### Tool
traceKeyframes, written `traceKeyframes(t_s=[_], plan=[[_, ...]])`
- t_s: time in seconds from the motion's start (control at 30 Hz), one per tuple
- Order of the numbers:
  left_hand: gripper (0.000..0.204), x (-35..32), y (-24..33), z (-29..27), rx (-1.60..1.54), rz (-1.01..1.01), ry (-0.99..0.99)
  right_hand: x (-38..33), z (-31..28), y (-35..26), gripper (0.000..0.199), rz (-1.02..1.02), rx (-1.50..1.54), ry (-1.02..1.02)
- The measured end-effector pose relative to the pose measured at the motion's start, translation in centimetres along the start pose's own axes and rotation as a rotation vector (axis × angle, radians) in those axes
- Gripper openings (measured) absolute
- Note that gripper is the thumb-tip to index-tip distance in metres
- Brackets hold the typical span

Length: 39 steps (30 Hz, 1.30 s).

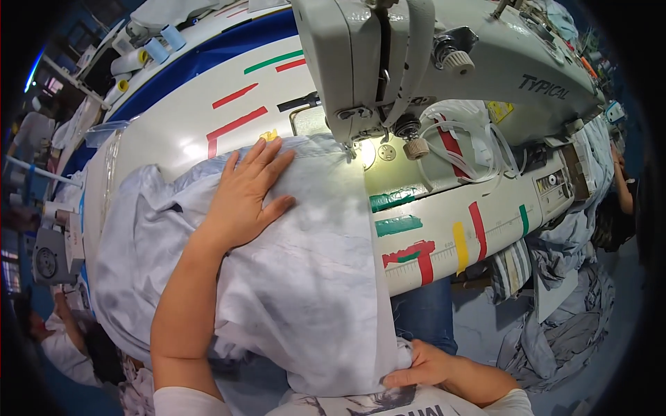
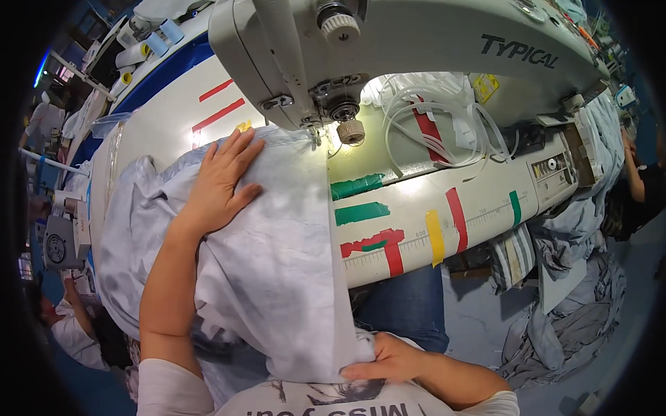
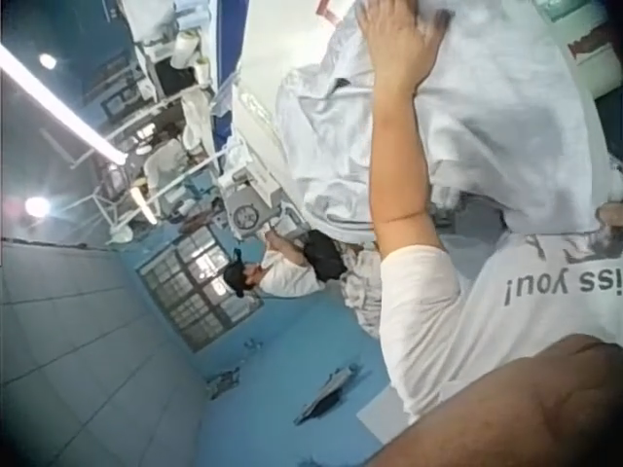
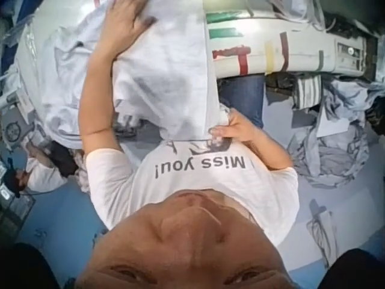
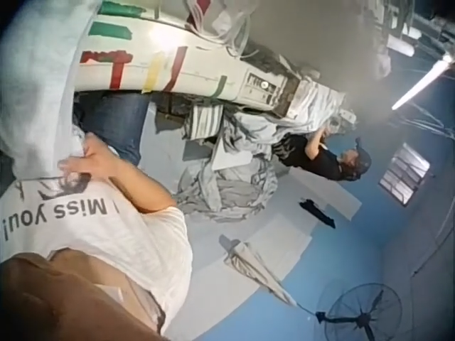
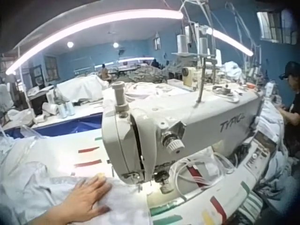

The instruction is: Sewing white fabric pillow covers using an industrial sewing machine in a factory setting.

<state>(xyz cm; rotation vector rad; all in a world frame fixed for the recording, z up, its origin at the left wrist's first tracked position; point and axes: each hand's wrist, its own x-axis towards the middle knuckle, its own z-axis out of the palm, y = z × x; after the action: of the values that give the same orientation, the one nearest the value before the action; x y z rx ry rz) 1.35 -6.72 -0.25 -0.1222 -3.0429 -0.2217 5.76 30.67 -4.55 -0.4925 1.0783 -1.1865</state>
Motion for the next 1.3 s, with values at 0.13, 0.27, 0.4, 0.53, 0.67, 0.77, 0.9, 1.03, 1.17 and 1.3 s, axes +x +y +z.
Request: traceKeyframes(t_s=[0.13, 0.27, 0.4, 0.53, 0.67, 0.77, 0.9, 1.03, 1.17, 1.3], plan=[[0.057, 1.0, 1.5, 0.0, -0.055, -0.019, 0.026, 1.5, -1.7, 3.0, 0.047, 0.296, -0.469, 0.354], [0.053, 2.9, 3.9, 0.4, -0.166, 0.137, 0.061, 3.8, -1.0, 1.3, 0.061, -0.213, -0.601, 0.795], [0.051, 4.1, 4.6, 1.3, -0.267, 0.293, 0.140, 5.1, -0.3, 0.9, 0.030, -0.180, -0.185, 0.483], [0.055, 3.9, 4.3, 1.5, -0.210, 0.297, 0.097, 1.3, -1.4, -0.7, 0.012, 0.040, 0.307, 0.038], [0.058, 3.6, 5.0, 1.6, -0.169, 0.238, 0.027, -0.7, -1.8, 0.9, 0.016, -0.082, 0.547, 0.058], [0.057, 3.6, 5.1, 1.5, -0.150, 0.224, 0.010, -0.3, -2.1, 2.0, 0.020, -0.133, 0.544, 0.052], [0.059, 3.8, 5.4, 1.4, -0.168, 0.214, 0.004, -0.3, -2.1, 2.3, 0.019, -0.110, 0.537, 0.087], [0.058, 3.8, 5.2, 1.7, -0.168, 0.194, -0.021, 0.0, -2.1, -2.7, 0.011, -0.050, -0.210, 0.405], [0.049, 3.4, 5.2, 0.6, -0.097, 0.220, 0.091, -0.3, -3.9, -10.2, 0.016, -0.653, -1.052, 0.919], [0.035, 3.9, 5.3, 1.0, -0.211, 0.395, 0.224, 4.9, -9.7, -13.9, 0.018, -0.581, -1.263, 1.449]])
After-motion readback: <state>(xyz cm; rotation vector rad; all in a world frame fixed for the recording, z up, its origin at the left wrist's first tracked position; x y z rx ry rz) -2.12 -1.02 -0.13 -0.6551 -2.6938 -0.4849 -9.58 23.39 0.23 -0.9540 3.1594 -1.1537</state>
